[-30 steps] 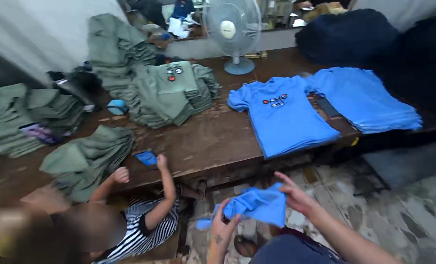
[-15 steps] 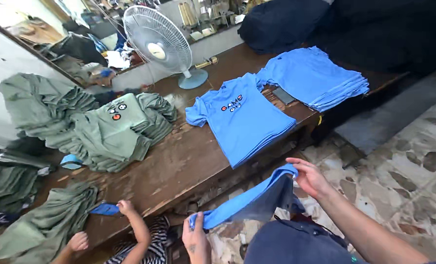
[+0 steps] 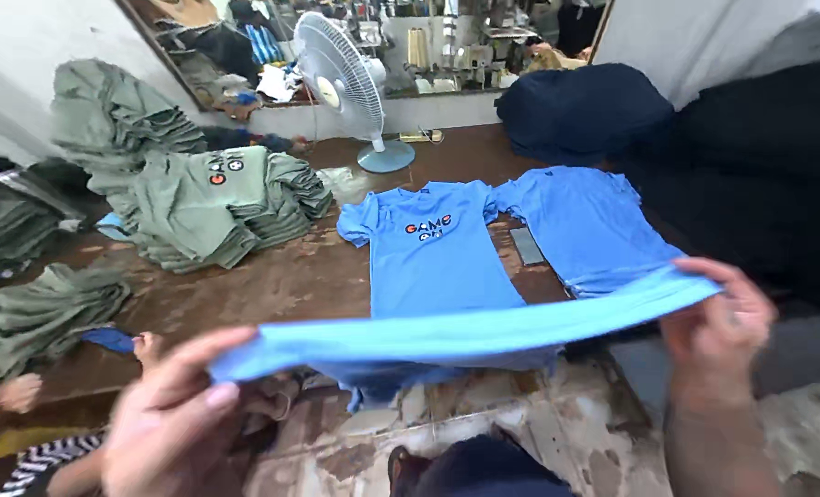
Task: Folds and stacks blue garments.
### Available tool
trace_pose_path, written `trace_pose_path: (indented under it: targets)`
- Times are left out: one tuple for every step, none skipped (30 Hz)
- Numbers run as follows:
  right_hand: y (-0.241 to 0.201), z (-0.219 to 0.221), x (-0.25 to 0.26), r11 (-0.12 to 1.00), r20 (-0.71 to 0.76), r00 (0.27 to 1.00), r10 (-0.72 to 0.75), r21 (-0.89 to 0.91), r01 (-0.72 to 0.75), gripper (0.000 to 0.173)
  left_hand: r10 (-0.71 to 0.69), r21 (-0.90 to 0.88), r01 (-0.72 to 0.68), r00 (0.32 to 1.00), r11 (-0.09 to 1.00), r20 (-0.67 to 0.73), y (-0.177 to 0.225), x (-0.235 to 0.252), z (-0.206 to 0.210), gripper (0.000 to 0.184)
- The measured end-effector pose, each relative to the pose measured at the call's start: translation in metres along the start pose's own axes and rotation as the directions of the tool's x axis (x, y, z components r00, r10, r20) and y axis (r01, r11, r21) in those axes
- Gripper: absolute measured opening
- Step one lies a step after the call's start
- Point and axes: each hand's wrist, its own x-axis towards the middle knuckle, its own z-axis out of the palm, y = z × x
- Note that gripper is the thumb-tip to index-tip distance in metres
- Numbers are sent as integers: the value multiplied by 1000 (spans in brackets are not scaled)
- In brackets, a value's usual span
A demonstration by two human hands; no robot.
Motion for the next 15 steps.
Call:
trace_pose_path:
  targets:
    - [-2, -3, 30, 995, 26, 995, -98, 3, 98, 22, 106, 52, -106, 994, 993, -2, 4, 21, -7, 40]
    - [1, -2, 59, 984, 41, 983, -177, 10, 176, 21, 201, 108, -197, 979, 974, -24, 7, 45, -9, 44]
    - [9, 4, 85, 974, 50, 973, -227, 12, 227, 21, 273, 182, -258, 960, 949, -59, 10, 72, -2, 43]
    - [23, 14, 106, 969, 54, 967, -247, -3, 248, 19, 319, 261, -284, 942, 923, -101, 11, 98, 13, 36]
    - [43, 27, 121, 973, 59, 972, -226, -38, 229, 19, 333, 321, -275, 932, 906, -143, 4, 121, 27, 30]
    - [69, 41, 132, 983, 76, 985, -155, -86, 161, 21, 283, 362, -203, 941, 910, -184, -13, 141, 37, 23]
    - [99, 55, 142, 987, 126, 992, -15, -156, 35, 23, 148, 388, -53, 964, 920, -219, -36, 158, 42, 18]
    - [132, 67, 156, 964, 207, 963, 175, -235, -124, 28, -73, 390, 164, 969, 906, -237, -64, 178, 39, 18]
    - [165, 75, 175, 918, 271, 900, 342, -302, -257, 30, -324, 364, 391, 917, 845, -232, -92, 200, 29, 21]
    - [191, 78, 194, 887, 296, 854, 429, -319, -335, 31, -481, 320, 538, 842, 780, -245, -115, 221, 15, 23]
    - [202, 79, 210, 873, 266, 844, 467, -294, -390, 32, -504, 284, 574, 815, 768, -285, -126, 238, 1, 21]
    - [197, 80, 232, 883, 203, 868, 454, -230, -408, 32, -400, 269, 485, 861, 832, -314, -121, 257, -9, 19]
    - [181, 80, 259, 916, 149, 910, 387, -173, -361, 32, -207, 268, 288, 933, 919, -294, -107, 277, -16, 18]
    - [161, 78, 281, 952, 117, 951, 285, -149, -267, 31, 6, 260, 58, 970, 964, -241, -92, 289, -22, 19]
    - [144, 75, 291, 975, 105, 978, 183, -146, -167, 31, 165, 238, -118, 968, 964, -189, -80, 292, -27, 21]
